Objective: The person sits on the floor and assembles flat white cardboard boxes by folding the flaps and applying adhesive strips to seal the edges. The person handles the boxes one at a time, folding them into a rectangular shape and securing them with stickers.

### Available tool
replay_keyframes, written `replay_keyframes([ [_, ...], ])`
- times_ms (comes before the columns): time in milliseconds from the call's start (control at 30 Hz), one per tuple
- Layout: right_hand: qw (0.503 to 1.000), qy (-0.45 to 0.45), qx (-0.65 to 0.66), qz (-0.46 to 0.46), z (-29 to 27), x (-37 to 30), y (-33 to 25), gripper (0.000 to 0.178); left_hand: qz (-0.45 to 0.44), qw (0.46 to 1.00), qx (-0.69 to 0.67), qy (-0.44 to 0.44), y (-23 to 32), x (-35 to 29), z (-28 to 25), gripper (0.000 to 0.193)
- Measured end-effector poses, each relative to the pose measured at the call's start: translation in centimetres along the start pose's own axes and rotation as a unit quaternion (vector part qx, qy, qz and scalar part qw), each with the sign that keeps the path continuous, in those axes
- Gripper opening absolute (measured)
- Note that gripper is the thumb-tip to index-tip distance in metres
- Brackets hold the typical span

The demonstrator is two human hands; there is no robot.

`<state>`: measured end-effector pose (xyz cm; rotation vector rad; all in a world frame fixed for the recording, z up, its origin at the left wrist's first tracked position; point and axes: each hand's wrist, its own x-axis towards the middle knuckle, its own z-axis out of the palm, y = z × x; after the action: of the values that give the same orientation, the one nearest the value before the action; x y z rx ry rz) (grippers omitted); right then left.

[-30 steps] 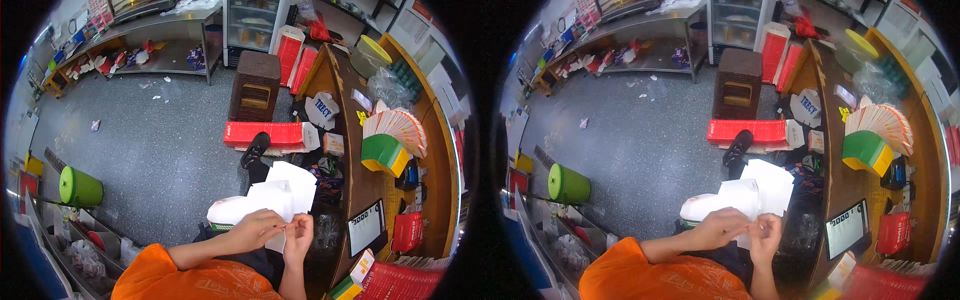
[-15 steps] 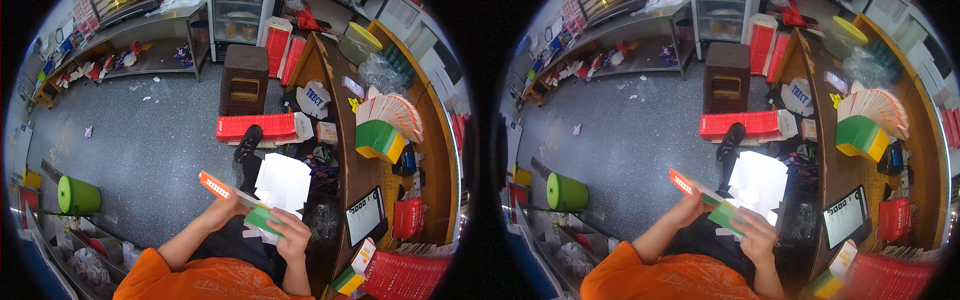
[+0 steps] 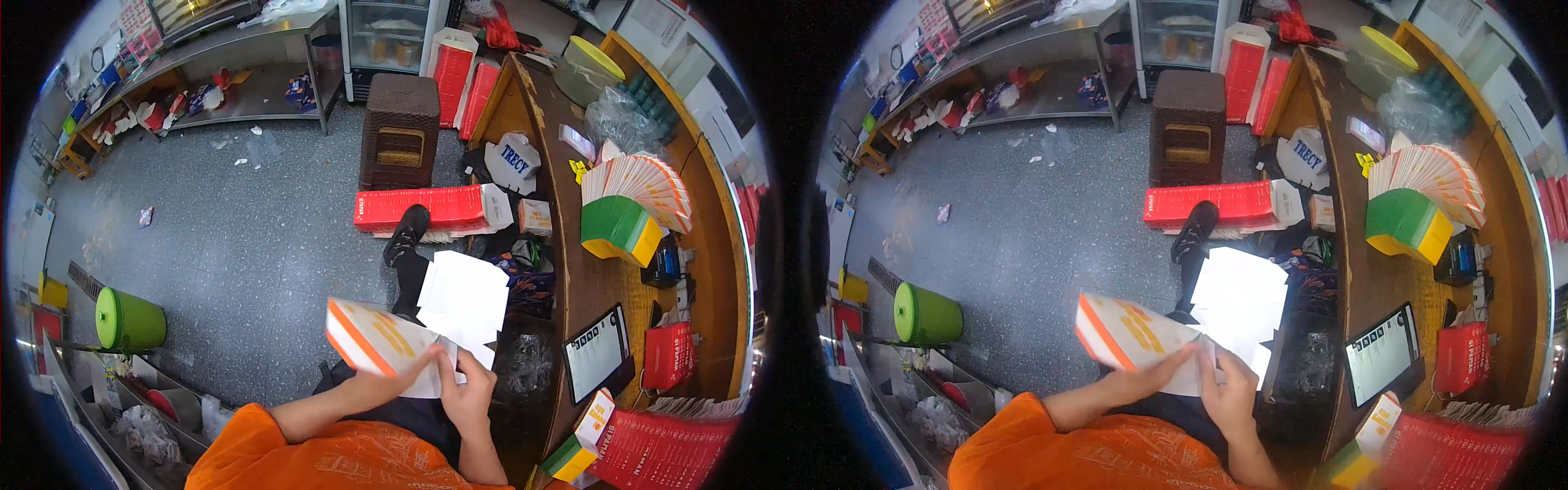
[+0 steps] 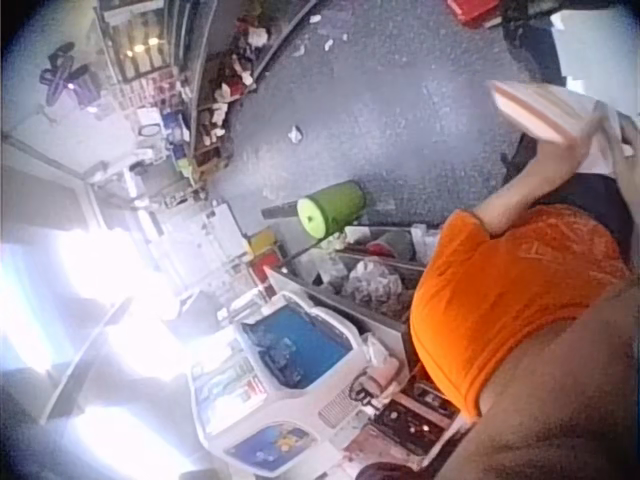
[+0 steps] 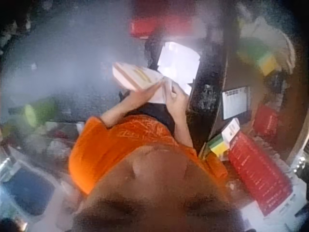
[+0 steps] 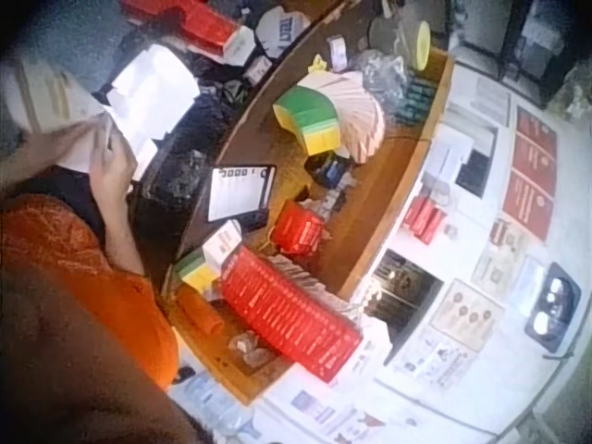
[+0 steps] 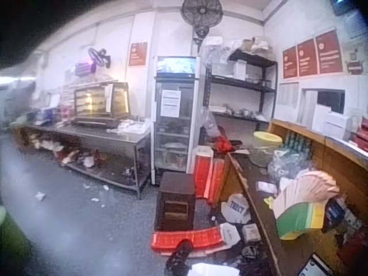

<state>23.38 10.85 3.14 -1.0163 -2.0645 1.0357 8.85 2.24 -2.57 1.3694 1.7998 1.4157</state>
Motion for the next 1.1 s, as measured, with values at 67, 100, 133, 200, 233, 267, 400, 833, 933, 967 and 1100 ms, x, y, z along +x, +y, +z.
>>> replay_keyframes([
  [67,1.0,0.009,0.001,0.006,0.2,-0.2,-0.3,0.019,0.045,0.994,0.022,-0.093,-1.4,-0.9,0.1,0.038],
  [100,1.0,0.004,0.013,-0.001,0.0,-0.2,0.1,0.022,0.023,0.989,0.001,-0.149,-1.0,-1.1,-0.4,0.045],
  [133,1.0,0.004,0.023,-0.013,-0.1,-0.1,0.0,0.019,-0.003,0.979,-0.018,-0.202,-0.7,-1.2,-1.0,0.053],
  [200,0.998,0.002,0.04,-0.04,-0.3,0.2,-0.4,0.015,0.082,0.985,0.041,-0.146,-0.9,-1.0,-0.9,0.052],
  [233,0.999,-0.027,0.029,-0.033,-0.6,0.2,-0.3,0.014,0.098,0.987,0.051,-0.117,-0.8,-0.9,-0.9,0.051],
  [267,0.998,-0.056,0.019,-0.027,-1.2,0.2,-0.1,0.014,0.063,0.994,0.019,-0.088,0.0,-0.3,-1.1,0.048],
  [400,0.991,-0.012,0.119,0.056,-0.4,-0.8,0.8,0.012,-0.029,0.998,-0.056,-0.01,3.4,2.2,-2.3,0.039],
  [833,0.919,-0.008,0.346,0.189,1.1,-0.5,2.3,0.008,-0.041,0.998,0.041,-0.033,-1.6,-1.1,-0.2,0.027],
  [933,0.937,-0.043,0.329,0.112,0.7,-0.6,3.3,0.008,-0.137,0.978,-0.101,-0.121,-0.8,0.7,-0.8,0.024],
  [967,0.979,-0.084,0.185,0.017,-0.2,0.7,2.8,0.011,-0.173,0.96,-0.202,-0.082,0.1,1.0,-1.1,0.023],
  [1100,0.928,-0.149,0.329,0.09,-0.2,0.7,4.7,0.011,-0.224,0.932,-0.269,-0.092,0.4,1.5,-1.6,0.015],
])
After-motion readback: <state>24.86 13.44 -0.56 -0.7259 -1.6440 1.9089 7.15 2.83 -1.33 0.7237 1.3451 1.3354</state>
